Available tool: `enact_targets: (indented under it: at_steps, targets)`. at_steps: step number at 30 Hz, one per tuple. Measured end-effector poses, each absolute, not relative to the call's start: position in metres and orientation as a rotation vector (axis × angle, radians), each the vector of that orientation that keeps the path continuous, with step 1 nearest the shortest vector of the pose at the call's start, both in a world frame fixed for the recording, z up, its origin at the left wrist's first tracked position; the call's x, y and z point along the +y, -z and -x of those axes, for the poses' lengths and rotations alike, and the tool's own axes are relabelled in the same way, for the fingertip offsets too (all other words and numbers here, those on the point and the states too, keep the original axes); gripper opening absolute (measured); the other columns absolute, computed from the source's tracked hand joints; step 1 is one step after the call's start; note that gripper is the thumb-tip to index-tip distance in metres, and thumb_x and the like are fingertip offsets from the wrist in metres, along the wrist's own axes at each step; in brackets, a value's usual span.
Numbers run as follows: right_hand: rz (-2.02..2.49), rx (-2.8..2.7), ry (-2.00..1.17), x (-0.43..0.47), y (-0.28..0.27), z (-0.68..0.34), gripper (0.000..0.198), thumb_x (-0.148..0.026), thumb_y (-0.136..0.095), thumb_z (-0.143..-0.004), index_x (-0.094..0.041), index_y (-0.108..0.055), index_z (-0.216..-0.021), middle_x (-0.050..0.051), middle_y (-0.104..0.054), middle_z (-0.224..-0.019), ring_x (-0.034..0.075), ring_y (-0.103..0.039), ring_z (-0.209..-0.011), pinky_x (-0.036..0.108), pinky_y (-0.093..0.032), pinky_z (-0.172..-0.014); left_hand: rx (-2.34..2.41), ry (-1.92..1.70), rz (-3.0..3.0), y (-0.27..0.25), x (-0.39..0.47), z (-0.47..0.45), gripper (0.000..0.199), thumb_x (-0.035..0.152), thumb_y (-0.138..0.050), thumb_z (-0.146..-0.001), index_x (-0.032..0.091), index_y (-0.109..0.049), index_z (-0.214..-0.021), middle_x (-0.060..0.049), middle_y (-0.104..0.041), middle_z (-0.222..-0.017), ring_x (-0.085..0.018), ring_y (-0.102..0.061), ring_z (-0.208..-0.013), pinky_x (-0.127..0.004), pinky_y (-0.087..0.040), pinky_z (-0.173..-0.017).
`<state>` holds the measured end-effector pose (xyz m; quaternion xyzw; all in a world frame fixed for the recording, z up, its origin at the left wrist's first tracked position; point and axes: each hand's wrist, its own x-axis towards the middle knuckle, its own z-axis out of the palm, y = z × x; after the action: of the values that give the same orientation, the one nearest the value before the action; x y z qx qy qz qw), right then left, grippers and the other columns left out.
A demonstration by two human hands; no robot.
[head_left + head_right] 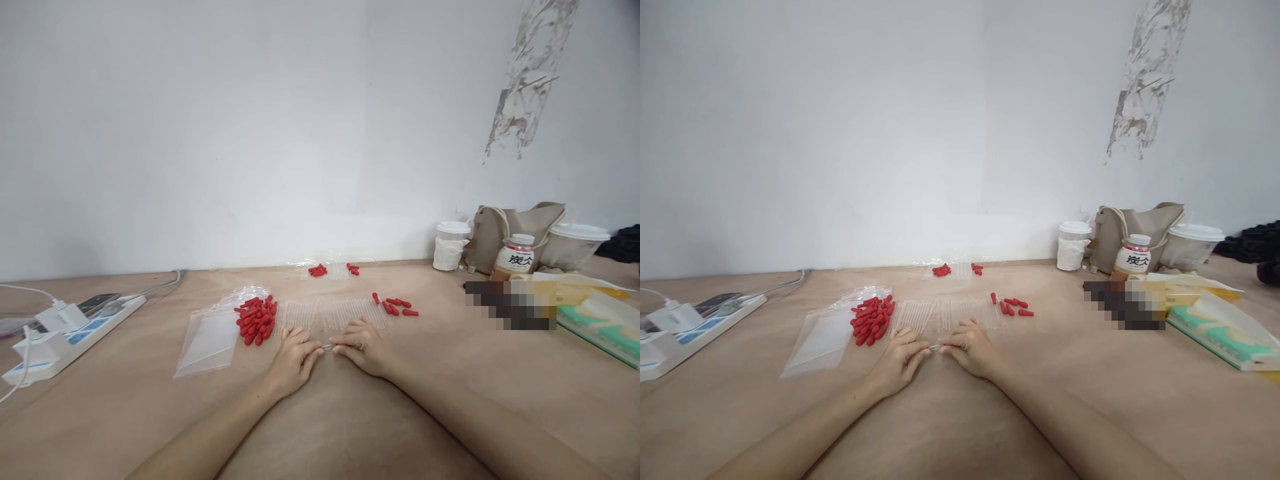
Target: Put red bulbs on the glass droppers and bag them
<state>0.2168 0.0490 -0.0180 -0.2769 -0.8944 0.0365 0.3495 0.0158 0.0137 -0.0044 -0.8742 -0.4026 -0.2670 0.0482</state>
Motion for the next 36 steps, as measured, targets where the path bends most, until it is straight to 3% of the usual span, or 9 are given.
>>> enact_targets:
  at_steps: [5,10,16,25,29,36]
  targets:
    - [0.792,-2.245,-0.228,0.043,0.015,-0.221,0.03,-0.03,-0.055,-0.078,-0.026,-0.057,-0.108,0.002,-0.063,-0.079,0.017,-0.049,-0.078,0.031,-0.034,-0.073,-1.278,0.848,2.663,0.003,0.013,-0.013,0.025,0.025,-0.039,-0.087,0.019,-0.062,-0.077,-0.001,-0.054,-0.067,-0.016,-0.046,-0.071,-0.035,-0.027,-0.076]
    - [0.835,-2.199,-0.267,0.038,0.011,-0.222,0.011,-0.027,-0.054,-0.078,-0.022,-0.063,-0.082,0.003,-0.06,-0.075,0.016,-0.051,-0.076,0.031,-0.035,-0.074,-1.287,0.876,2.664,0.003,0.012,-0.013,0.025,0.025,-0.04,-0.087,0.019,-0.062,-0.078,-0.001,-0.055,-0.066,-0.015,-0.047,-0.071,-0.036,-0.026,-0.079]
    - [0.766,-2.2,-0.191,0.043,0.015,-0.219,0.011,-0.03,-0.056,-0.076,-0.021,-0.062,-0.074,0.001,-0.06,-0.065,0.015,-0.051,-0.068,0.033,-0.033,-0.073,-1.248,0.863,2.667,0.004,0.012,-0.014,0.027,0.026,-0.038,-0.087,0.019,-0.062,-0.077,-0.001,-0.053,-0.065,-0.016,-0.046,-0.07,-0.035,-0.027,-0.078]
    - [0.639,-2.259,-0.282,0.049,0.018,-0.22,0.015,-0.029,-0.052,-0.08,-0.027,-0.064,-0.088,0.001,-0.066,-0.075,0.016,-0.054,-0.074,0.035,-0.034,-0.078,-1.224,0.85,2.702,0.003,0.012,-0.013,0.029,0.026,-0.037,-0.088,0.019,-0.062,-0.076,-0.001,-0.052,-0.064,-0.015,-0.047,-0.069,-0.034,-0.028,-0.078]
    - [0.658,-2.203,-0.428,0.048,0.015,-0.221,0.017,-0.028,-0.05,-0.081,-0.027,-0.065,-0.089,0.0,-0.066,-0.076,0.015,-0.054,-0.074,0.034,-0.037,-0.078,-1.252,0.871,2.725,0.002,0.014,-0.013,0.028,0.026,-0.036,-0.088,0.019,-0.062,-0.079,0.0,-0.054,-0.065,-0.015,-0.049,-0.07,-0.034,-0.027,-0.078]
    - [0.767,-1.835,-0.942,0.048,0.019,-0.216,0.023,-0.037,-0.055,-0.075,-0.017,-0.063,-0.082,0.004,-0.066,-0.078,0.015,-0.058,-0.072,0.027,-0.045,-0.066,-1.344,0.951,2.707,0.001,0.016,-0.017,0.028,0.027,-0.037,-0.088,0.02,-0.061,-0.076,0.001,-0.054,-0.064,-0.014,-0.049,-0.068,-0.035,-0.025,-0.081]
